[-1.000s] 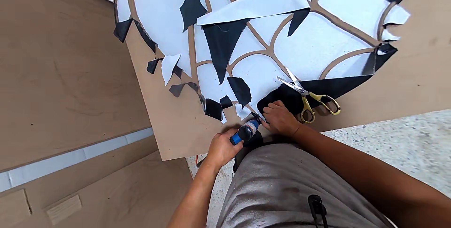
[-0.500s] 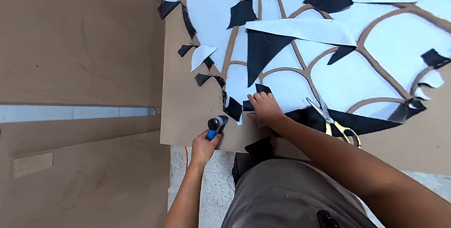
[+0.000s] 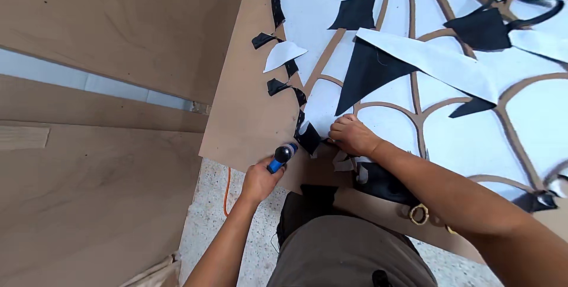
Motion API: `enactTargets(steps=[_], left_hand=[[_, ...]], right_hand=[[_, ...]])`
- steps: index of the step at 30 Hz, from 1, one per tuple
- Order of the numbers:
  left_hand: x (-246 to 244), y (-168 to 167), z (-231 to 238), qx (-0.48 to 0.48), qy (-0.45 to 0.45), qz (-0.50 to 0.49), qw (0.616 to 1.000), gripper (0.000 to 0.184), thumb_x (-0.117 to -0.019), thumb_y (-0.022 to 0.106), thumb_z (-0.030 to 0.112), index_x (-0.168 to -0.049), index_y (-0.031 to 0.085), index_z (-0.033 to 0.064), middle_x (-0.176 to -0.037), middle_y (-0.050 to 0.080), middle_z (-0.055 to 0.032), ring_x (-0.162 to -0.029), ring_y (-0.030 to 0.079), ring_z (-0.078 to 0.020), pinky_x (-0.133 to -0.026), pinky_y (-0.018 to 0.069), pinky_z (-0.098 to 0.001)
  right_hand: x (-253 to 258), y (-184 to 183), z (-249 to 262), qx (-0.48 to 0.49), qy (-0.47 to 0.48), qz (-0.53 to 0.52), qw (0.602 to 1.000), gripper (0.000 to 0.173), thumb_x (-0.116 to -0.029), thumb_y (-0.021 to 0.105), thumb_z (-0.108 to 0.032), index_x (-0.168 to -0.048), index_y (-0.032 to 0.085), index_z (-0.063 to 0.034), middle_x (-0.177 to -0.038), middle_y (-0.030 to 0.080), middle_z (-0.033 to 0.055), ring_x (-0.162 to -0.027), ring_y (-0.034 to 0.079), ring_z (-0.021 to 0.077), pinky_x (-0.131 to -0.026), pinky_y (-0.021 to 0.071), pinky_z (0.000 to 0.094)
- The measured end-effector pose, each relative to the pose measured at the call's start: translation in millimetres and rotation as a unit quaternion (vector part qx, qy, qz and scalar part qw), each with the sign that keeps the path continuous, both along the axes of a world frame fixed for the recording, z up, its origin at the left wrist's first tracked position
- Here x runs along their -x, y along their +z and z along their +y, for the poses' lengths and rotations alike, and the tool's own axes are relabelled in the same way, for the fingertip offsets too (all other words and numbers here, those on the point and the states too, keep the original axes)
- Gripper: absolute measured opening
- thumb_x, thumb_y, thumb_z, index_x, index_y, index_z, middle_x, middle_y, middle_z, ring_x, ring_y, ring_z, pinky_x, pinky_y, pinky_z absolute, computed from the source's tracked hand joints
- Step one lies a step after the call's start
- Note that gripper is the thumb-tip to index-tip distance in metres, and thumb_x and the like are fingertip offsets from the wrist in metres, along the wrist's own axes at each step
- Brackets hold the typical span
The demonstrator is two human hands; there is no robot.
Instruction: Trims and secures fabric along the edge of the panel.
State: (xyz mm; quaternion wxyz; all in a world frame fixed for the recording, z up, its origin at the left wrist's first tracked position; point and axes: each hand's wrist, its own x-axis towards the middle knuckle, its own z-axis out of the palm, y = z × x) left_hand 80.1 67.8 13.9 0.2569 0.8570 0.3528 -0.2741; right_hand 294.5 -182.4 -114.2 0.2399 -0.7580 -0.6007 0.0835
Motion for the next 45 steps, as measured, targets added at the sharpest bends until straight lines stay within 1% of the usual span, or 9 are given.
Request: enactTargets(steps=[3,7,12,15,21,27,34,41,45], left_hand=[[2,0,-2,-0.007,-0.006,0.006,1.000,0.036,-0.0948,0.071,0.046,-0.115,0.074,0.0167,-0.087,0.073,-0.0102,-0.084,0.071,-0.0273,-0.080,0.0570,-0.0569],[7,-5,-1,0.009,0.003,0.017,1.000,0.038,-0.0949,0.070,0.048,-0.116,0.072,0.0162,-0.081,0.072,-0.0086,-0.070,0.071,-0.0229,-0.072,0.0602,-0.0512],[-1,6,-32,0.052,-0.006,0.026,0.998,0.031,-0.0957,0.071,0.036,-0.116,0.070,0.0130,-0.085,0.073,-0.0088,-0.074,0.072,-0.0217,-0.075,0.0621,-0.0496],[-6,4,-72,0.068,0.049,-0.032,0.996,0.029,-0.0934,0.073,0.035,-0.112,0.072,0.0130,-0.085,0.073,-0.0067,-0.074,0.073,-0.0195,-0.074,0.0634,-0.0470],[-22,-7,-113,0.124,0.182,-0.097,0.971,0.023,-0.0982,0.068,0.029,-0.108,0.069,0.0079,-0.068,0.068,-0.0092,-0.055,0.066,-0.0210,-0.055,0.0596,-0.0401],[-26,-8,-123,0.080,0.176,-0.076,0.978,0.023,-0.0973,0.069,0.033,-0.106,0.070,0.0115,-0.070,0.068,-0.0075,-0.056,0.066,-0.0204,-0.057,0.0590,-0.0425],[-30,-8,-125,0.078,0.164,-0.063,0.981,0.020,-0.0963,0.070,0.029,-0.104,0.069,0.0115,-0.070,0.067,-0.0081,-0.055,0.066,-0.0204,-0.056,0.0585,-0.0426],[-34,-4,-131,0.092,0.108,-0.032,0.989,0.023,-0.0944,0.070,0.031,-0.108,0.071,0.0128,-0.075,0.069,-0.0076,-0.060,0.068,-0.0199,-0.061,0.0598,-0.0437],[-8,3,-109,0.143,0.222,-0.117,0.957,0.025,-0.0973,0.069,0.028,-0.108,0.069,0.0055,-0.069,0.067,-0.0097,-0.056,0.066,-0.0213,-0.057,0.0602,-0.0400]], right_hand=[[7,-12,-2,-0.067,-0.055,0.032,0.996,0.023,-0.1016,0.054,-0.022,-0.089,0.069,-0.0106,-0.096,0.070,0.0059,-0.106,0.066,0.0276,-0.101,0.0483,0.0517],[10,-16,0,-0.112,-0.088,0.048,0.989,0.023,-0.1018,0.054,-0.020,-0.088,0.069,-0.0078,-0.096,0.072,0.0085,-0.104,0.067,0.0297,-0.096,0.0520,0.0496],[15,-20,3,-0.108,-0.119,0.057,0.985,0.025,-0.1028,0.054,-0.022,-0.089,0.070,-0.0081,-0.100,0.071,0.0088,-0.109,0.065,0.0298,-0.098,0.0515,0.0479],[15,-20,5,-0.110,-0.128,0.064,0.984,0.025,-0.1037,0.055,-0.023,-0.090,0.070,-0.0078,-0.100,0.070,0.0090,-0.109,0.064,0.0299,-0.097,0.0516,0.0474],[16,-22,5,-0.105,-0.132,0.063,0.984,0.028,-0.1058,0.051,-0.025,-0.092,0.070,-0.0084,-0.100,0.069,0.0081,-0.109,0.063,0.0290,-0.097,0.0511,0.0453],[15,-22,5,-0.112,-0.125,0.074,0.983,0.028,-0.1056,0.051,-0.024,-0.092,0.069,-0.0080,-0.100,0.068,0.0090,-0.108,0.063,0.0300,-0.096,0.0510,0.0464],[14,-21,5,-0.108,-0.126,0.076,0.983,0.029,-0.1063,0.050,-0.025,-0.092,0.069,-0.0084,-0.100,0.069,0.0084,-0.109,0.063,0.0292,-0.097,0.0505,0.0455],[13,-21,4,-0.099,-0.124,0.077,0.984,0.031,-0.1069,0.049,-0.026,-0.091,0.069,-0.0077,-0.101,0.069,0.0086,-0.109,0.063,0.0287,-0.099,0.0502,0.0452],[10,-20,3,-0.104,-0.126,0.078,0.983,0.034,-0.1074,0.048,-0.028,-0.091,0.070,-0.0082,-0.100,0.069,0.0080,-0.108,0.064,0.0271,-0.097,0.0512,0.0435]])
